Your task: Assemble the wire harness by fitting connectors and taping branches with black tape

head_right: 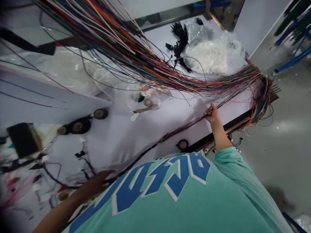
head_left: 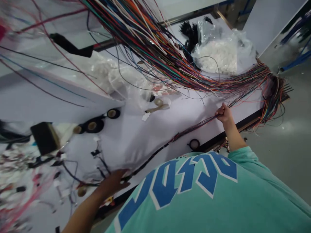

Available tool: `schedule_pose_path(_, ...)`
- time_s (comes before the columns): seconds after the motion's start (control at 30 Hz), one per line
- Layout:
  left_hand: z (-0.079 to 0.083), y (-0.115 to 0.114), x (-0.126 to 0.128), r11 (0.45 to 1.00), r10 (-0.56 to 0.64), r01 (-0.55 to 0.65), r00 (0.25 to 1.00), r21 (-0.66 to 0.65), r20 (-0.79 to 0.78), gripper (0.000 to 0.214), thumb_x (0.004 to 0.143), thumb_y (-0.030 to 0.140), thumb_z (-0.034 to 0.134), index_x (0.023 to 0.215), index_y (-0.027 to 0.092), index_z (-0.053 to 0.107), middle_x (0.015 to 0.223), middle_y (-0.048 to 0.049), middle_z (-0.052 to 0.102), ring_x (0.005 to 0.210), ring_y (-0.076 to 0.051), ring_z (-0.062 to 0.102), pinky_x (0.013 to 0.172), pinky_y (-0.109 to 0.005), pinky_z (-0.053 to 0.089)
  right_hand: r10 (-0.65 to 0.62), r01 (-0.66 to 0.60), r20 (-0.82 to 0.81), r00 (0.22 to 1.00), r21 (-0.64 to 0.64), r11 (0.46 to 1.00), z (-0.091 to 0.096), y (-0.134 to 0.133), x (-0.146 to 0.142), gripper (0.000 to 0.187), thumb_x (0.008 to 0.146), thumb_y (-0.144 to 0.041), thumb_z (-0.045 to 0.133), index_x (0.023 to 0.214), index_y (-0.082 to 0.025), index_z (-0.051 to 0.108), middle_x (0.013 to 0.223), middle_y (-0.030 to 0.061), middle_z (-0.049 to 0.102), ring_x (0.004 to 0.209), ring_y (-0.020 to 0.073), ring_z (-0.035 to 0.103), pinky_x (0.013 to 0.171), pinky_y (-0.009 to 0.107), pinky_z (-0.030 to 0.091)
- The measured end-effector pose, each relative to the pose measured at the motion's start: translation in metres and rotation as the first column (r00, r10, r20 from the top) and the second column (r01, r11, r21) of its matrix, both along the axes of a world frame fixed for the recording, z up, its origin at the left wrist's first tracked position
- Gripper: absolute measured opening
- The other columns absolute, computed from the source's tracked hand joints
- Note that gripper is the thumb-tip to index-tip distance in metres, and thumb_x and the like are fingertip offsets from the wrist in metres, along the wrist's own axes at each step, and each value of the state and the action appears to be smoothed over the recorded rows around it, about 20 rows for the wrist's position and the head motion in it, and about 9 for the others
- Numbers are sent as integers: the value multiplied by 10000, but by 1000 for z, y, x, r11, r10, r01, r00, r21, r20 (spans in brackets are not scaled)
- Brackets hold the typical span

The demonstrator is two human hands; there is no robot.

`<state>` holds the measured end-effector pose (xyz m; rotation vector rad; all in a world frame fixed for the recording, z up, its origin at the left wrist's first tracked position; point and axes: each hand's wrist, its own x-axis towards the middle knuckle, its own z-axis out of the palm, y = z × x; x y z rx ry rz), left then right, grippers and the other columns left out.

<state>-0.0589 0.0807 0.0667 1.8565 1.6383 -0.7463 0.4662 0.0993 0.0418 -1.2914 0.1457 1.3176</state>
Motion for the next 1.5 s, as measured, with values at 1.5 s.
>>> schedule_pose_path(1.5,7,32,205,485,796,-188,499,-854,343,377,884,419,403,769,122,605,560,-13,552,423,-85,458,433,-206,316,16,15,-482,876,60,998,32,-19,-169,368,975,-197,291,654,-190,471,381,-112,270,346,53,334,530,177,438)
